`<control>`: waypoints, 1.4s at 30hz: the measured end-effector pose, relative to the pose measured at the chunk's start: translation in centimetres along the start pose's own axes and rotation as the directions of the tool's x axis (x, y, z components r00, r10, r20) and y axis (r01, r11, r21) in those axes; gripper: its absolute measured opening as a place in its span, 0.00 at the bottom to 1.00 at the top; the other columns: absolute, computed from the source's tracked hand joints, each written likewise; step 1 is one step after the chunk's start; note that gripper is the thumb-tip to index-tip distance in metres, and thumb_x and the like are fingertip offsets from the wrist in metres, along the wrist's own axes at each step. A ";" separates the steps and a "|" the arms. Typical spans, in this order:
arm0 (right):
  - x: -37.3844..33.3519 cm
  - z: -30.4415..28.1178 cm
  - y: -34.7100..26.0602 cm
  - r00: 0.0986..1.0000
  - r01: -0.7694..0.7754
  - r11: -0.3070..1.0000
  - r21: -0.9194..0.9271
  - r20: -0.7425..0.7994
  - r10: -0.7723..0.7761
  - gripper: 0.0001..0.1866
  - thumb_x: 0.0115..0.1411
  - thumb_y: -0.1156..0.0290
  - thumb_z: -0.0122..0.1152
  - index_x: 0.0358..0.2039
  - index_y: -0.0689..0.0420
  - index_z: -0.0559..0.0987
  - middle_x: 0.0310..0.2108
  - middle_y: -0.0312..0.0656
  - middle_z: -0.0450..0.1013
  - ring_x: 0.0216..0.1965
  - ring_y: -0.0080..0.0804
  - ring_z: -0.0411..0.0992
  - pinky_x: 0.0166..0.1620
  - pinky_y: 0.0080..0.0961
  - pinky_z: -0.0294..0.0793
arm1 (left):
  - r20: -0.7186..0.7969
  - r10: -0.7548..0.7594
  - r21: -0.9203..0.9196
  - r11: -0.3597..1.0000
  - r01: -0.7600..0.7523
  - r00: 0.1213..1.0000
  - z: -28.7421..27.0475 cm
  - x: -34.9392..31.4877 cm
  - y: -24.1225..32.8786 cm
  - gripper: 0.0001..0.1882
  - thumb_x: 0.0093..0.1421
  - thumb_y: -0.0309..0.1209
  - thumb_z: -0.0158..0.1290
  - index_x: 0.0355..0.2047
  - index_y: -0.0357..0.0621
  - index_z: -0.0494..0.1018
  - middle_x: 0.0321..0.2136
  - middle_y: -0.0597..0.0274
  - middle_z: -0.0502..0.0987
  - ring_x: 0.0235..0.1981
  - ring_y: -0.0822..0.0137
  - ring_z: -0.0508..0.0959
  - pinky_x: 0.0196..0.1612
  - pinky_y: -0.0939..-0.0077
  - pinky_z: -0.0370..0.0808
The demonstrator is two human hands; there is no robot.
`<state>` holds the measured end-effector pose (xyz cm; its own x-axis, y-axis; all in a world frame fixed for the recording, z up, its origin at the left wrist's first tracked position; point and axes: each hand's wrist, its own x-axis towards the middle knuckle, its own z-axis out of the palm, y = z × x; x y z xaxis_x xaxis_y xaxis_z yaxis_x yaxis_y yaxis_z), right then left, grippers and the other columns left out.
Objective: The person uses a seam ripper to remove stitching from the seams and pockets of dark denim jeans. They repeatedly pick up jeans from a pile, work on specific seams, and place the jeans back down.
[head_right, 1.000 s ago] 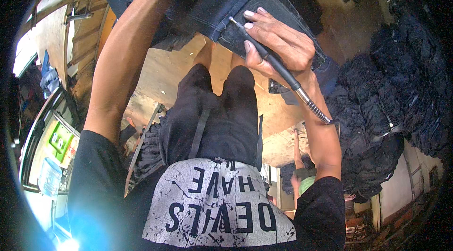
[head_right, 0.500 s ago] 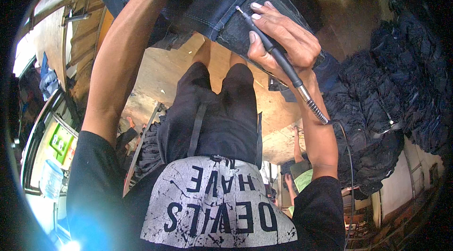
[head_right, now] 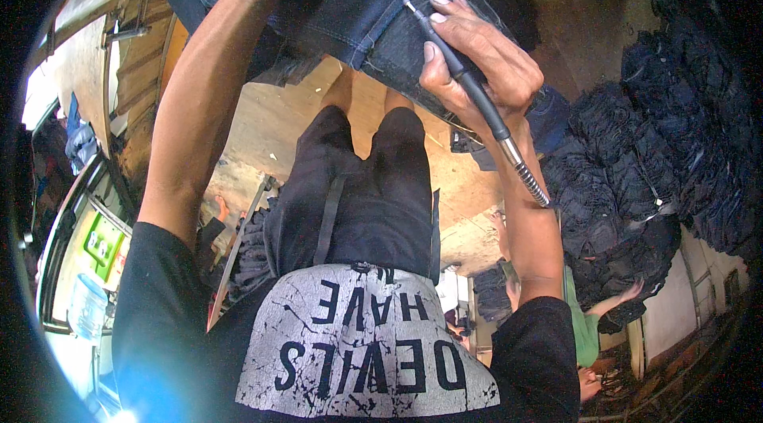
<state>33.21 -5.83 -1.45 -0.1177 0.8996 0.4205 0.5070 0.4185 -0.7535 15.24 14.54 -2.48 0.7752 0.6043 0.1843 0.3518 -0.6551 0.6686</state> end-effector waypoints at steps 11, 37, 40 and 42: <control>-0.4 -0.9 -0.7 0.996 0.030 0.985 0.169 0.077 -0.043 0.12 0.53 0.81 0.71 0.40 0.66 0.87 0.40 0.54 0.87 0.49 0.48 0.87 0.61 0.46 0.85 | -0.208 0.098 0.234 0.971 -0.047 0.973 -0.4 -1.7 2.2 0.18 0.60 0.43 0.71 0.41 0.42 0.85 0.37 0.54 0.87 0.35 0.48 0.86 0.39 0.55 0.79; -2.0 0.9 -4.1 0.992 0.056 0.997 0.051 0.106 -0.061 0.12 0.51 0.79 0.73 0.38 0.65 0.88 0.37 0.51 0.87 0.48 0.48 0.88 0.59 0.47 0.87 | -0.008 -0.870 -0.923 0.196 0.330 0.493 7.3 -23.0 14.0 0.11 0.68 0.32 0.69 0.44 0.35 0.86 0.36 0.63 0.87 0.36 0.76 0.82 0.42 0.76 0.79; -2.0 0.8 -3.9 0.986 0.067 0.997 0.042 0.153 -0.073 0.13 0.50 0.79 0.73 0.39 0.65 0.88 0.37 0.51 0.87 0.48 0.48 0.88 0.58 0.46 0.87 | 0.007 -0.868 -0.921 0.188 0.342 0.496 7.2 -22.9 13.9 0.13 0.68 0.32 0.69 0.45 0.33 0.87 0.37 0.61 0.88 0.37 0.75 0.83 0.44 0.75 0.81; -2.1 0.9 -3.9 0.986 0.064 0.997 0.043 0.151 -0.070 0.13 0.50 0.79 0.73 0.39 0.65 0.88 0.38 0.51 0.87 0.48 0.48 0.88 0.58 0.46 0.88 | 0.003 -0.869 -0.927 0.183 0.326 0.494 7.3 -22.9 13.9 0.13 0.68 0.32 0.70 0.45 0.33 0.87 0.36 0.61 0.88 0.37 0.75 0.83 0.43 0.75 0.81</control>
<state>30.75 -9.24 0.19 -0.2806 0.8765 0.3913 0.4609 0.4806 -0.7461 6.23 -11.69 -2.65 0.0789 0.8669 -0.4923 -0.1693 0.4983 0.8503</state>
